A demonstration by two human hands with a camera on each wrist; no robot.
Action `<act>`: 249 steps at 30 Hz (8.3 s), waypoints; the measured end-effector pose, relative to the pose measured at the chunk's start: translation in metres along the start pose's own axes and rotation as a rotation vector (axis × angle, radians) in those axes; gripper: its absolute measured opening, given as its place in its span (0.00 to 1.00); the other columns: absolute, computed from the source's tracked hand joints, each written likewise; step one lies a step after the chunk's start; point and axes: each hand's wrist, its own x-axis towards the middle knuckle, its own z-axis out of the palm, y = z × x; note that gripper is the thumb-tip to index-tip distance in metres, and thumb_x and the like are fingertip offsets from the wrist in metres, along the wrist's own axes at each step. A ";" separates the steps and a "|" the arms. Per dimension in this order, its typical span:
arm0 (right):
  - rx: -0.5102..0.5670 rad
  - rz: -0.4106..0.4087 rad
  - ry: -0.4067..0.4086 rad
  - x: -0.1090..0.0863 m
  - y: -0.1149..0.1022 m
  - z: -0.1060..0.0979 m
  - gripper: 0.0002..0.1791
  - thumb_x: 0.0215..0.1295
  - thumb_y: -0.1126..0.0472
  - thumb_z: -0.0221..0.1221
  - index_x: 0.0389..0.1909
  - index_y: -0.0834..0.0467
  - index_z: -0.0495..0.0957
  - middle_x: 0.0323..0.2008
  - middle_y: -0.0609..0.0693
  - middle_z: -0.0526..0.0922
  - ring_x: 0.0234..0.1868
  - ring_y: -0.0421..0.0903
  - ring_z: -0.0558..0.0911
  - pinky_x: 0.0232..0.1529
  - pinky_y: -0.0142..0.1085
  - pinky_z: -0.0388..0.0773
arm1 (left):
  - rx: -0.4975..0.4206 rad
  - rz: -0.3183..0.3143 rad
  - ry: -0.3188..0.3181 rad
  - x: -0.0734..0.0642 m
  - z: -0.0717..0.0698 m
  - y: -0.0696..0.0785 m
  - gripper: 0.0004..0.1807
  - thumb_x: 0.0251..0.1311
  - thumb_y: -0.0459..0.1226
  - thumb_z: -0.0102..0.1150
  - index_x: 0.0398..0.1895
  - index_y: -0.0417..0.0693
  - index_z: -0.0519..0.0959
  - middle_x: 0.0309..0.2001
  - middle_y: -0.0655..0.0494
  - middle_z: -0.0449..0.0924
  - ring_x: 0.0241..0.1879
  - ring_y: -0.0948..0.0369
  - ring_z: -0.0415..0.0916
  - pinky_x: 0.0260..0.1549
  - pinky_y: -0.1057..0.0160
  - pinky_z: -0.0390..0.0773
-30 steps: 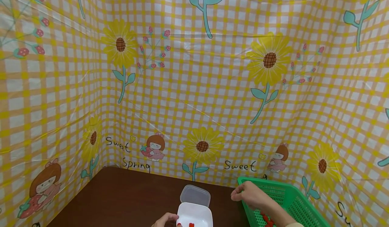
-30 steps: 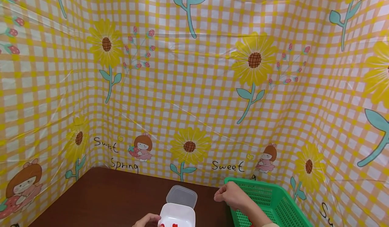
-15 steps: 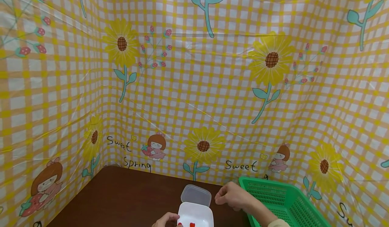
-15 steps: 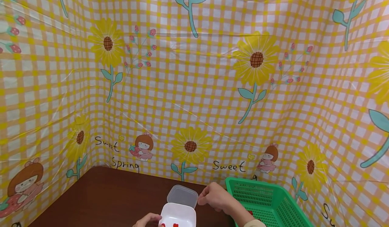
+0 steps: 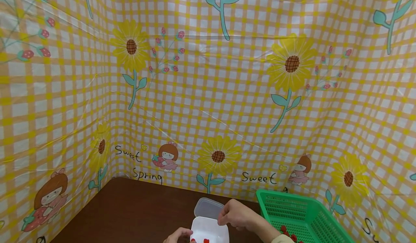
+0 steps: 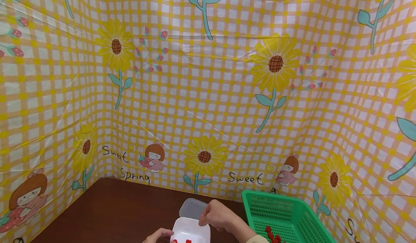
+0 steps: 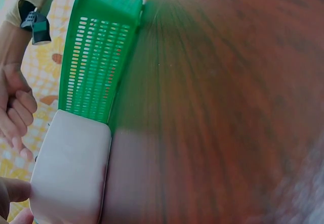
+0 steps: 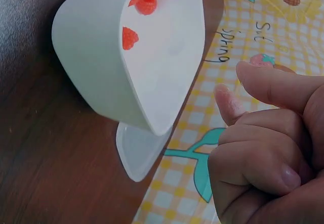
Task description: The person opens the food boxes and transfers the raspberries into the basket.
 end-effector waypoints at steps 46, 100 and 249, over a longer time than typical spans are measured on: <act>-0.472 0.013 0.064 0.030 0.007 0.062 0.11 0.33 0.64 0.66 0.10 0.57 0.71 0.10 0.42 0.64 0.13 0.40 0.61 0.15 0.30 0.58 | -0.099 0.242 -0.128 0.012 -0.005 -0.026 0.20 0.53 0.35 0.63 0.44 0.30 0.71 0.41 0.32 0.78 0.37 0.69 0.78 0.34 0.71 0.76; -0.015 -0.027 0.267 0.050 0.035 0.101 0.07 0.39 0.68 0.66 0.13 0.60 0.76 0.12 0.43 0.69 0.17 0.40 0.68 0.18 0.31 0.63 | -0.013 0.105 -0.058 0.004 -0.005 -0.011 0.20 0.51 0.43 0.65 0.43 0.42 0.75 0.41 0.47 0.81 0.36 0.68 0.79 0.33 0.70 0.75; -0.113 0.200 0.263 -0.057 0.101 -0.108 0.21 0.51 0.70 0.51 0.12 0.50 0.50 0.14 0.44 0.44 0.17 0.41 0.42 0.17 0.32 0.47 | 0.027 0.005 0.041 0.004 0.004 -0.006 0.18 0.49 0.45 0.67 0.39 0.44 0.77 0.36 0.51 0.82 0.32 0.63 0.79 0.30 0.68 0.75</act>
